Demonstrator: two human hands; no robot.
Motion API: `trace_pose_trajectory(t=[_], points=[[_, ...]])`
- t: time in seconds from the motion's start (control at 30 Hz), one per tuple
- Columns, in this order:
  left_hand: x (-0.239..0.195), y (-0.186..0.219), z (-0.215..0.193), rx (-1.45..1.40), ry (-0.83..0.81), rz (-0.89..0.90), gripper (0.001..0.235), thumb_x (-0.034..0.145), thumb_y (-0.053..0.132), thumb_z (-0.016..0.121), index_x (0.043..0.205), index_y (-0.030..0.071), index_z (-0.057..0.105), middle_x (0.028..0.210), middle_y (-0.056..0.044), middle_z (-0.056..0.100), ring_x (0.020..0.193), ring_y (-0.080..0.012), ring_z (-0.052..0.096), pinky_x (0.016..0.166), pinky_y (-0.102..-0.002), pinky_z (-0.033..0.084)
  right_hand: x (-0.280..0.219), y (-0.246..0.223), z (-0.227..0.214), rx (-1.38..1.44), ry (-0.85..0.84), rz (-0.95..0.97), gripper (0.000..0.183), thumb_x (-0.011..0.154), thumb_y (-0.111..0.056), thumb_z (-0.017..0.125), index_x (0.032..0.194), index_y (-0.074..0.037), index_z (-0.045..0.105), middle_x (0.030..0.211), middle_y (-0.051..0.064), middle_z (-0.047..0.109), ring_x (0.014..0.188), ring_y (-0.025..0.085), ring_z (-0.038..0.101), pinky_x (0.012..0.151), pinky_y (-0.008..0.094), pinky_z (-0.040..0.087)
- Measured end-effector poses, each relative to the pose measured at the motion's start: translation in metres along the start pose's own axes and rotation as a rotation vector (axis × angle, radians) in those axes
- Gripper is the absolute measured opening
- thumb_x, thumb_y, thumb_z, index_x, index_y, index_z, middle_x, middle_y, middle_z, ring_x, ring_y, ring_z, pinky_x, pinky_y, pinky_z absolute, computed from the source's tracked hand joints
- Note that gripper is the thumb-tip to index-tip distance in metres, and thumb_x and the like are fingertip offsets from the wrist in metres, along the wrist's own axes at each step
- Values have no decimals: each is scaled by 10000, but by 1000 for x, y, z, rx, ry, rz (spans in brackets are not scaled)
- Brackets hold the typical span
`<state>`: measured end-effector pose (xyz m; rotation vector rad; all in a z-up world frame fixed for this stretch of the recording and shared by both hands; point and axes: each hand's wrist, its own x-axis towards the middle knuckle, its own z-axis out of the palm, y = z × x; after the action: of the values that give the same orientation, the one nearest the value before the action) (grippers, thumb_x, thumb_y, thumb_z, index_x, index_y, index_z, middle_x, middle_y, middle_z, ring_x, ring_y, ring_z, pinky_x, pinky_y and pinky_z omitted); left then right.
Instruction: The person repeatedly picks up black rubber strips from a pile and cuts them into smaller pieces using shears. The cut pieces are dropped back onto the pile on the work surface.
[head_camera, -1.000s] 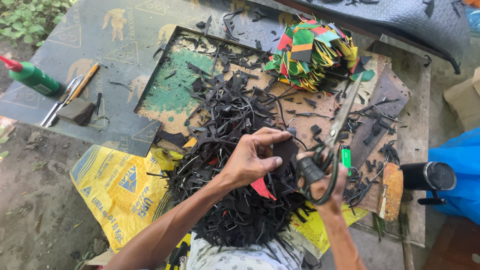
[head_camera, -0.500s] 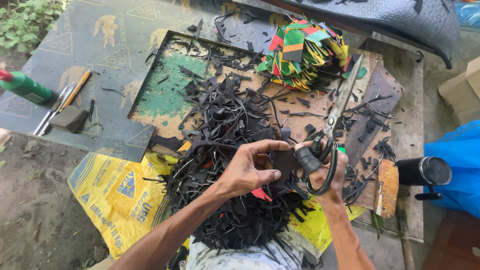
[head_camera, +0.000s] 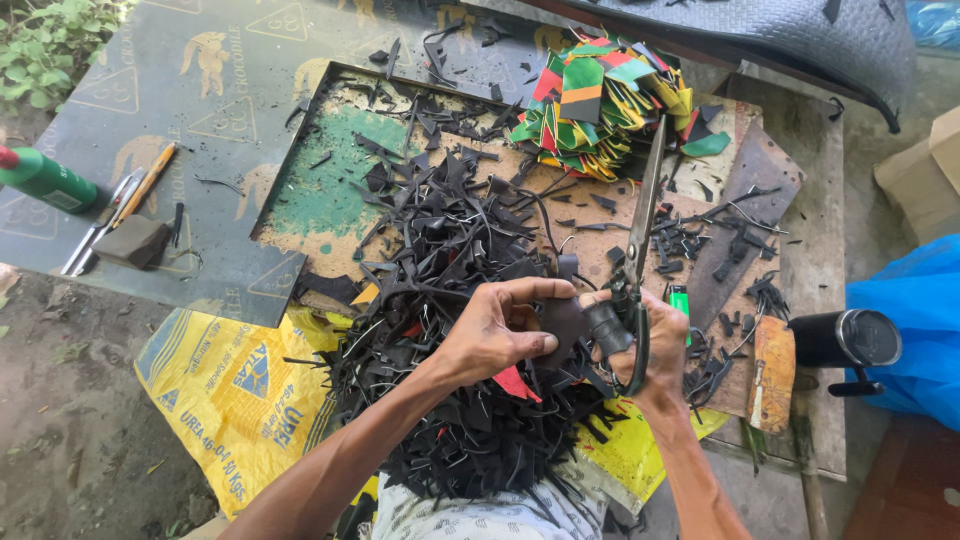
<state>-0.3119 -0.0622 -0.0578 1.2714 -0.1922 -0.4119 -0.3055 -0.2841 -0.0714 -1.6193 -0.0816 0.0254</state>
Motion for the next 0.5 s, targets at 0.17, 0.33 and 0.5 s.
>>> trace_pose_trajectory(t=[0.17, 0.33, 0.5], points=[[2, 4, 1, 220, 13, 65, 528, 811, -108, 694, 1324, 10, 649, 962, -9, 707, 840, -56, 631, 771, -235, 551, 0, -9, 0, -10, -43, 119, 330, 724, -22, 668, 1040, 22, 754, 704, 57, 693, 500, 101, 620, 446, 225, 472], [1, 0, 5, 161, 40, 91, 441, 864, -108, 659, 1289, 9, 635, 1035, 8, 697, 917, -50, 634, 811, -228, 543, 4, -11, 0, 100, -121, 87, 406, 651, -22, 634, 1038, 21, 748, 719, 40, 704, 494, 95, 634, 440, 228, 487], [9, -9, 6, -8, 85, 101, 333, 928, -69, 671, 1259, -32, 669, 1052, -29, 728, 929, -74, 677, 859, -246, 582, -1, -7, 8, 38, 34, 177, 262, 804, -87, 703, 1015, 61, 752, 667, 80, 677, 472, 116, 594, 431, 243, 445]])
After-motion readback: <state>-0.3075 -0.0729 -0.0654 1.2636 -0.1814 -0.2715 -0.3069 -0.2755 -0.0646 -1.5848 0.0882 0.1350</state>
